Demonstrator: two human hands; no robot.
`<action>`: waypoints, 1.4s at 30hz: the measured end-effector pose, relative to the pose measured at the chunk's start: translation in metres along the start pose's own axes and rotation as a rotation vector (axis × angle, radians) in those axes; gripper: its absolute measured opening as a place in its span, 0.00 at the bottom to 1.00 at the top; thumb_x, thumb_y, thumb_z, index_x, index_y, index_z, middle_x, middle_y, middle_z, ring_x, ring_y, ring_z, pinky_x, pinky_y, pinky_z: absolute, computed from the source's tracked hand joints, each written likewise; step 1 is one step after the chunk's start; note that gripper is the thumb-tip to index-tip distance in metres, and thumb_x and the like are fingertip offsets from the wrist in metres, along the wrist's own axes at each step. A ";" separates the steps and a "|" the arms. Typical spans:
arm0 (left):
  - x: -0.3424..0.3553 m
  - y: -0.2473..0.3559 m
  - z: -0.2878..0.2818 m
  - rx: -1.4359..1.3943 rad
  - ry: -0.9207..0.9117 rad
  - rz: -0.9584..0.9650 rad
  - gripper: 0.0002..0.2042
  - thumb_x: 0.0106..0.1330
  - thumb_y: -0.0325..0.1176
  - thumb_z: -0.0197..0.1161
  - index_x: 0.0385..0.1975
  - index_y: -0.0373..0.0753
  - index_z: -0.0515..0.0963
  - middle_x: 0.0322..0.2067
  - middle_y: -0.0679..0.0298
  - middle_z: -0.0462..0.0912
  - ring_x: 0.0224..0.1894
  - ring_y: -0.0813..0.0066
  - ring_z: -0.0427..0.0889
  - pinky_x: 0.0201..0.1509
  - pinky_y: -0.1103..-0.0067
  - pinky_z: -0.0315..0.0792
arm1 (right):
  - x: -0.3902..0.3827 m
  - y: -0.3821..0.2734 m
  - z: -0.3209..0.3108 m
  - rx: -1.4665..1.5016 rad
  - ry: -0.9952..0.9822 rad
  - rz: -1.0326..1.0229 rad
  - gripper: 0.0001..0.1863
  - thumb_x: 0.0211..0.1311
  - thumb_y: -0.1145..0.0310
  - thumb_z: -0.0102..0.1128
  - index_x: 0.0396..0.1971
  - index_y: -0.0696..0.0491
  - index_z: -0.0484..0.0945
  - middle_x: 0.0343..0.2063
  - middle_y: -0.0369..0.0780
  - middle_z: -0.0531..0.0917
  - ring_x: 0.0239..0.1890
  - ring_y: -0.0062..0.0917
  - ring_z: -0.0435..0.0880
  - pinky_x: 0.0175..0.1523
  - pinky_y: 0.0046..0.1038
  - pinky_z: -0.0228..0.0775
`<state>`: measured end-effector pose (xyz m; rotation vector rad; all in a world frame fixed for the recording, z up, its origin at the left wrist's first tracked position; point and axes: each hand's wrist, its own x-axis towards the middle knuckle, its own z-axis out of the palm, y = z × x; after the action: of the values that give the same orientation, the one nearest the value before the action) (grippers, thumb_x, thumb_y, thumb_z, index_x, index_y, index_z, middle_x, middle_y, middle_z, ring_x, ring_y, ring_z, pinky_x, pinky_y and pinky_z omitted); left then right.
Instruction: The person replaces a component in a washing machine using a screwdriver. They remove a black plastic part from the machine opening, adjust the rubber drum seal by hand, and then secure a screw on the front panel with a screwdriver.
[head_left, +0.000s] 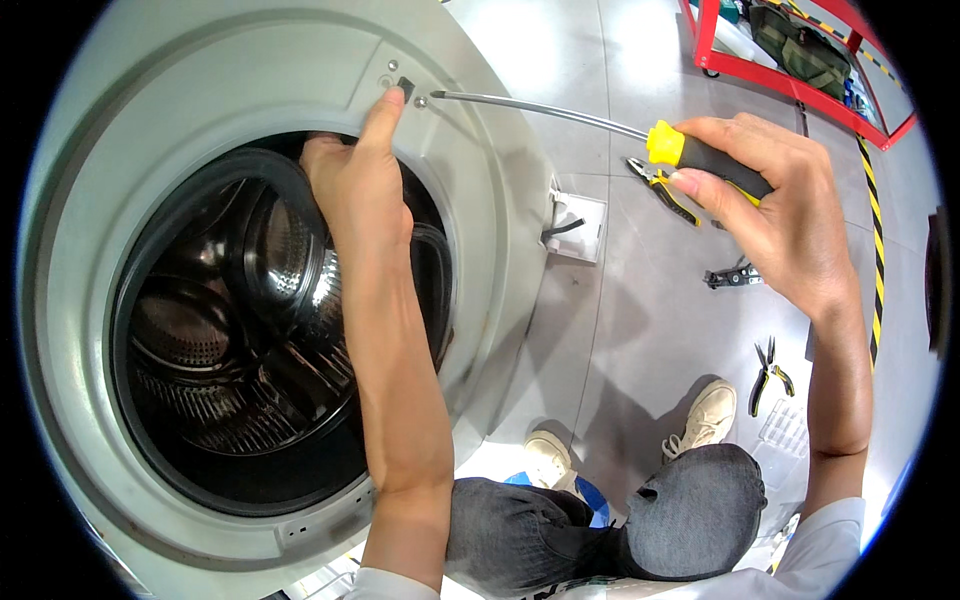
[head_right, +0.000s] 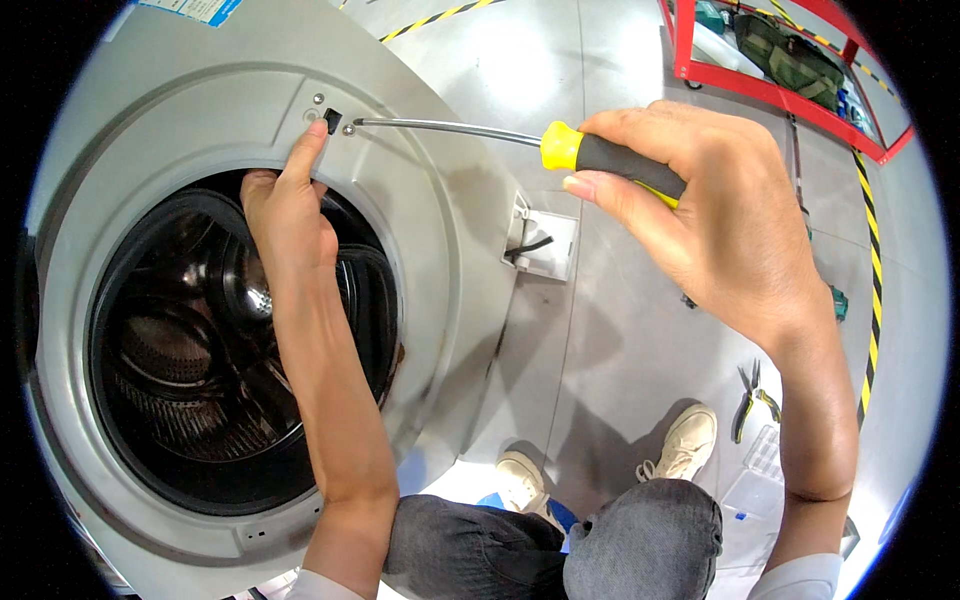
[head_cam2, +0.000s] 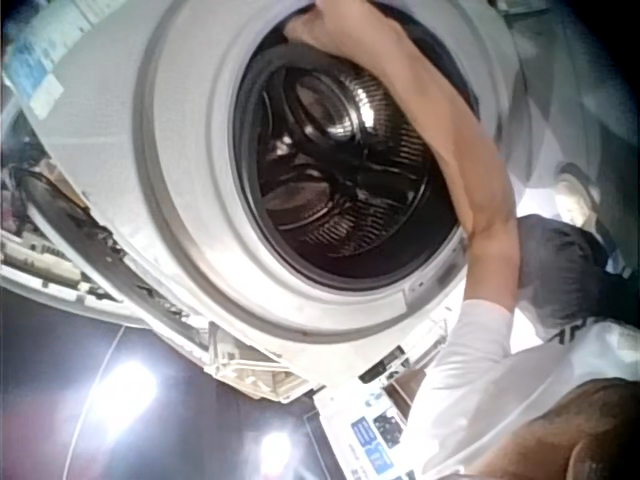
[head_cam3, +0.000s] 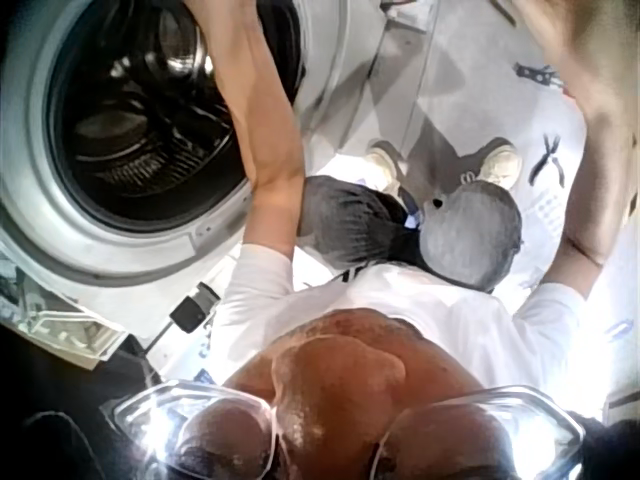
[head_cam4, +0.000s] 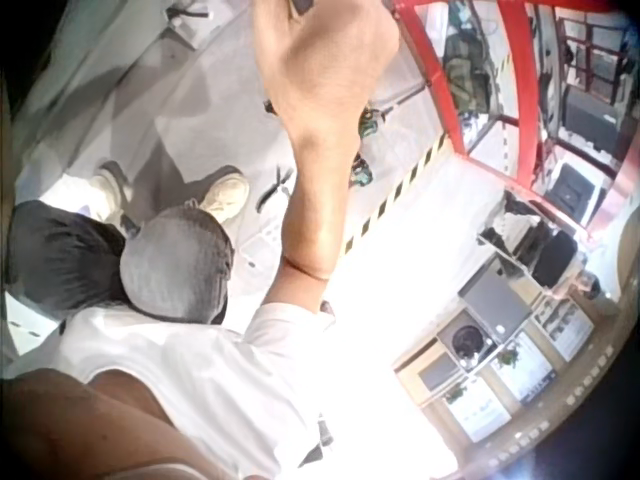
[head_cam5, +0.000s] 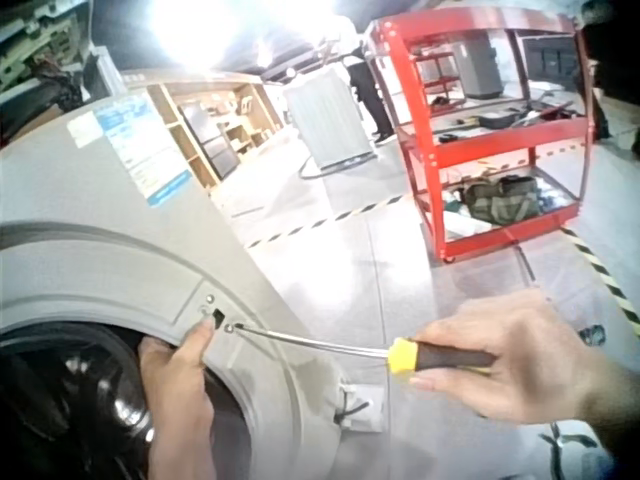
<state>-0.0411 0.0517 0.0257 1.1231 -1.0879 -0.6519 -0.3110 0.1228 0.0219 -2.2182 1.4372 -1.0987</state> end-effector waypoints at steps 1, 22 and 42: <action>0.000 0.000 0.000 -0.006 -0.006 -0.007 0.17 0.52 0.23 0.65 0.41 0.24 0.72 0.41 0.55 0.77 0.43 0.71 0.75 0.51 0.79 0.66 | 0.000 0.001 0.002 -0.006 0.006 -0.022 0.15 0.50 0.67 0.65 0.35 0.63 0.77 0.22 0.43 0.76 0.23 0.27 0.74 0.31 0.24 0.65; 0.003 -0.009 -0.003 0.052 0.096 0.024 0.16 0.51 0.20 0.67 0.40 0.29 0.73 0.39 0.57 0.79 0.40 0.73 0.79 0.44 0.80 0.73 | -0.001 0.004 0.001 -0.140 0.068 -0.212 0.20 0.41 0.82 0.63 0.40 0.58 0.75 0.31 0.41 0.72 0.30 0.31 0.74 0.35 0.26 0.67; 0.001 -0.008 0.000 0.029 0.064 0.052 0.22 0.51 0.24 0.67 0.43 0.21 0.68 0.42 0.51 0.75 0.44 0.70 0.75 0.49 0.79 0.68 | -0.017 0.012 0.003 0.431 0.183 0.305 0.24 0.69 0.48 0.36 0.45 0.54 0.71 0.18 0.34 0.76 0.13 0.10 0.73 0.22 0.10 0.67</action>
<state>-0.0404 0.0479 0.0185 1.1291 -1.0709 -0.5571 -0.3206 0.1317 0.0053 -1.5826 1.3874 -1.3727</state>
